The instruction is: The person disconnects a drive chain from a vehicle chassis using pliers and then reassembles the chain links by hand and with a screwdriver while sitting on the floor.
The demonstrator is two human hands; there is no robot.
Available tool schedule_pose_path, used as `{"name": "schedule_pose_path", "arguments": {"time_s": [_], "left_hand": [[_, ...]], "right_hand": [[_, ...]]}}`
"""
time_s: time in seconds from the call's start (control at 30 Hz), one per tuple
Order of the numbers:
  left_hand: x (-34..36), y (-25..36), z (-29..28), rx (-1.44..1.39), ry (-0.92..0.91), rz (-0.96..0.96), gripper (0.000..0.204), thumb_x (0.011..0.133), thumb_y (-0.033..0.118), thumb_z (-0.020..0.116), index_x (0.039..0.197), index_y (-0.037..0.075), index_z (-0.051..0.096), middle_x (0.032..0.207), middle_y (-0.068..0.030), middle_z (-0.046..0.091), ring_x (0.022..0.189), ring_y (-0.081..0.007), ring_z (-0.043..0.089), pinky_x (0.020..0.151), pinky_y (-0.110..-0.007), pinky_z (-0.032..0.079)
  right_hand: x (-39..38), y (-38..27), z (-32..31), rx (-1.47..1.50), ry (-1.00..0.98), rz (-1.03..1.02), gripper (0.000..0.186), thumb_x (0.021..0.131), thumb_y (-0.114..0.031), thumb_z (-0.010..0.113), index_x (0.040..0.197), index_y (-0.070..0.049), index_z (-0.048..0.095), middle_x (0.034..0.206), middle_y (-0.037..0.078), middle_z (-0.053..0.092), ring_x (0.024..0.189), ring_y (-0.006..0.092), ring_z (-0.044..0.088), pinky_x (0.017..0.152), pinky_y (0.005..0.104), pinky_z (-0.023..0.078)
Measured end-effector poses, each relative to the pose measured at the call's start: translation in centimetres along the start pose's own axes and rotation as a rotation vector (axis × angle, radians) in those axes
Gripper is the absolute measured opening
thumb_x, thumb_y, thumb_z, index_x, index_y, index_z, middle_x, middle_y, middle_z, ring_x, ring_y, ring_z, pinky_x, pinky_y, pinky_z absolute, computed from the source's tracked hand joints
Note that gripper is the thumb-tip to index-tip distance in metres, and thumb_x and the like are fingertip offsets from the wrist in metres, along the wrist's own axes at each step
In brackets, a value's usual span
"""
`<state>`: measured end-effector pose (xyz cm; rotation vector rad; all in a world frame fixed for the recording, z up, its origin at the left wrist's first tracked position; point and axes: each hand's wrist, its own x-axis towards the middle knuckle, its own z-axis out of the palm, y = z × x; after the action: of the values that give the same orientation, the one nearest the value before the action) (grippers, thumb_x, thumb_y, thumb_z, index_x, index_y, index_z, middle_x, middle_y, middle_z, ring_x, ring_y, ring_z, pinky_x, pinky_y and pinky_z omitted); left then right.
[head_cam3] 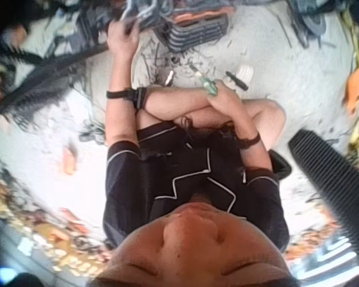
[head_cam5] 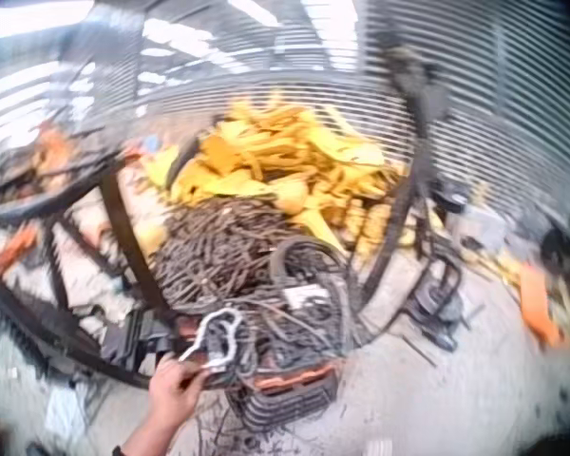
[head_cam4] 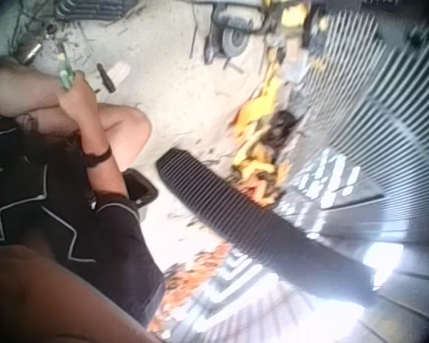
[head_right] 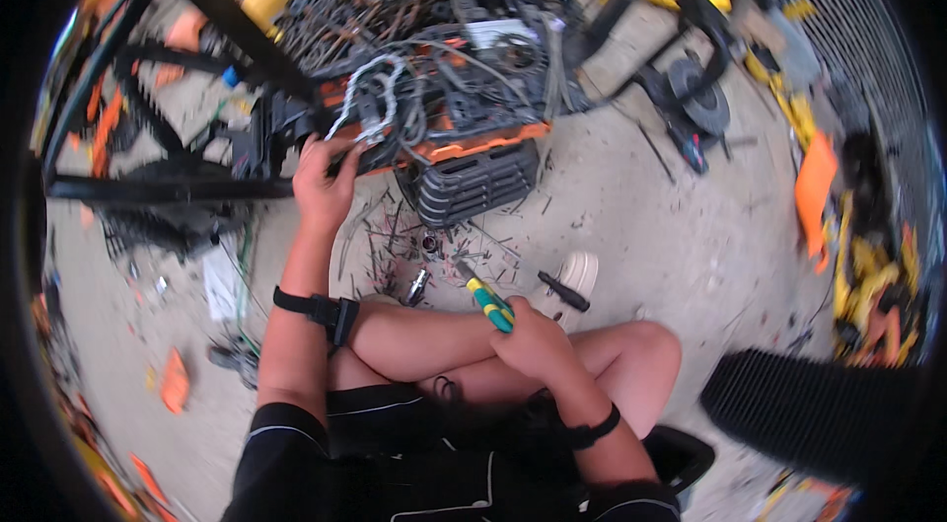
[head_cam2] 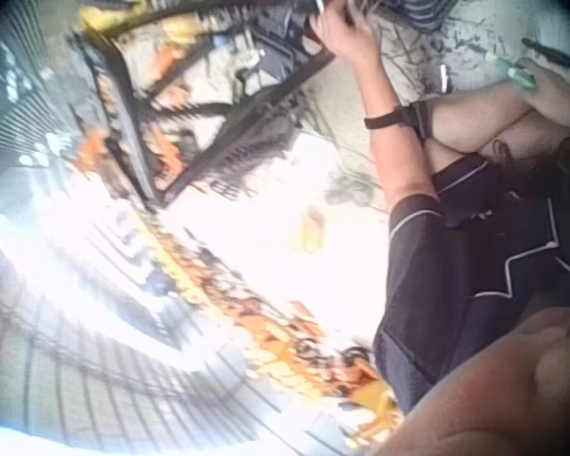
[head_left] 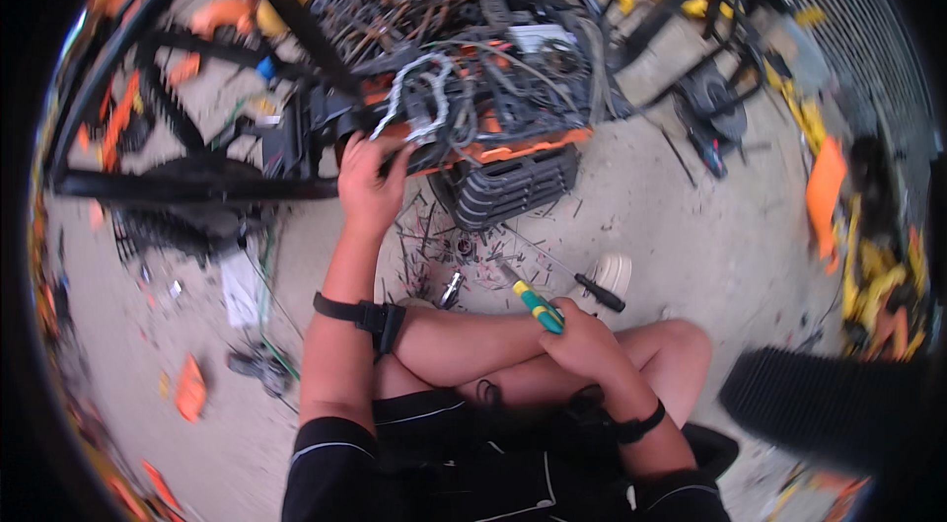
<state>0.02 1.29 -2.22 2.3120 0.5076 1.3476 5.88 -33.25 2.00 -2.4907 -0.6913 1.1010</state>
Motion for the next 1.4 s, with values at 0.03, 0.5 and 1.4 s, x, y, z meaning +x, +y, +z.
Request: {"name": "schedule_pose_path", "arguments": {"time_s": [0.03, 0.5, 1.4], "left_hand": [[0.1, -0.2, 0.0, 0.011, -0.002, 0.002, 0.014, 0.081, 0.007, 0.08, 0.088, 0.006, 0.069, 0.082, -0.0086, 0.069, 0.081, -0.0303, 0.066, 0.1, -0.048, 0.048], [3.5, 6.0, -1.4, 0.156, -0.319, -0.28, 0.023, 0.089, 0.018, 0.069, 0.102, -0.001, 0.072, 0.094, -0.0207, 0.072, 0.084, -0.0365, 0.07, 0.077, -0.04, 0.053], [-7.2, 28.2, -5.1, -0.932, -0.513, -1.074, 0.021, 0.105, 0.013, 0.052, 0.111, -0.004, 0.063, 0.085, -0.0053, 0.063, 0.075, -0.0132, 0.059, 0.071, -0.027, 0.051]], "right_hand": [[0.7, 1.1, 1.3, -0.034, 0.007, -0.016, 0.044, 0.084, -0.024, 0.062, 0.121, -0.001, 0.055, 0.108, 0.028, 0.067, 0.101, 0.0453, 0.065, 0.088, 0.0503, 0.052], [5.0, 8.1, 5.4, -0.183, 0.096, -0.028, 0.046, 0.083, -0.021, 0.065, 0.122, 0.001, 0.056, 0.124, 0.026, 0.058, 0.113, 0.0415, 0.062, 0.094, 0.0481, 0.053], [-1.4, 4.2, -2.6, 1.374, -0.331, -0.808, 0.031, 0.102, -0.011, 0.06, 0.13, 0.003, 0.056, 0.108, 0.006, 0.066, 0.093, 0.0108, 0.062, 0.083, 0.0269, 0.051]]}}
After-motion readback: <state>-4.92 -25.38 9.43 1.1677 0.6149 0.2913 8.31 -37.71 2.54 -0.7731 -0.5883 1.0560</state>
